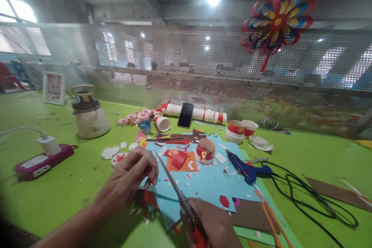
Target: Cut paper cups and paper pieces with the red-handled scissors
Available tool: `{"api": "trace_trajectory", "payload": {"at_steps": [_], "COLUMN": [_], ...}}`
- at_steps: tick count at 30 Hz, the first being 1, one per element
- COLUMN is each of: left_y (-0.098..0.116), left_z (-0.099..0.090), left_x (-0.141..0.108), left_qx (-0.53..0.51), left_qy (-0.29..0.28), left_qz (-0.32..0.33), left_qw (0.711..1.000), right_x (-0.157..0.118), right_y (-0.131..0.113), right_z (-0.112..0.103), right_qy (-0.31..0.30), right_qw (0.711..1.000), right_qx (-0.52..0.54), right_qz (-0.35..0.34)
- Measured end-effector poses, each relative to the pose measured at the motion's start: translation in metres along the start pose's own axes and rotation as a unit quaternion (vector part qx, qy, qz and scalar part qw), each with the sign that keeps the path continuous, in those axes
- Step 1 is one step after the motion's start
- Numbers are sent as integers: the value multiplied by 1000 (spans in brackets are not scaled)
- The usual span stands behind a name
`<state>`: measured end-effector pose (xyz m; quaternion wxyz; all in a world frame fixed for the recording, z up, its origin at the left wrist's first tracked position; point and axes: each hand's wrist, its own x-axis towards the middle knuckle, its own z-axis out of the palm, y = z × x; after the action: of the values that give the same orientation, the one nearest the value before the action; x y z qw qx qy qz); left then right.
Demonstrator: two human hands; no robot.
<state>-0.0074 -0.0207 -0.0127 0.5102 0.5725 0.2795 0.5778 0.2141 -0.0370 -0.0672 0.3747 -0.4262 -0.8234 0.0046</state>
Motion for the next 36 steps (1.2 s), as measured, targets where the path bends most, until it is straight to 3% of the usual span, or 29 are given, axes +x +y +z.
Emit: {"api": "trace_trajectory", "payload": {"at_steps": [2, 7, 10, 12, 16, 22, 30, 36], "left_y": [5, 27, 34, 32, 21, 16, 12, -7], "left_z": [-8, -50, -71, -78, -82, -86, -112, -130], "left_x": [4, 21, 27, 28, 30, 47, 68, 69], "left_qx": [-15, -60, -51, -13, 101, 210, 412, 467], "left_qy": [43, 253, 312, 299, 213, 127, 111, 97], "left_qz": [-1, 28, 43, 25, -31, -65, -63, -76], "left_qw": [999, 965, 948, 954, 971, 967, 902, 876], "right_x": [5, 12, 11, 10, 10, 13, 10, 10], "right_y": [-6, -9, -9, -9, -11, -7, -9, -10], "right_z": [-9, -22, -20, -16, -14, -19, -17, -18], "right_qy": [-2, -23, -34, -26, -27, -51, -30, -7], "right_qw": [1000, 999, 999, 998, 997, 997, 998, 998], "right_qx": [3, 34, 41, 55, 69, 57, 55, 57], "right_qz": [0, 23, 9, -1, -13, -16, -20, -21]}}
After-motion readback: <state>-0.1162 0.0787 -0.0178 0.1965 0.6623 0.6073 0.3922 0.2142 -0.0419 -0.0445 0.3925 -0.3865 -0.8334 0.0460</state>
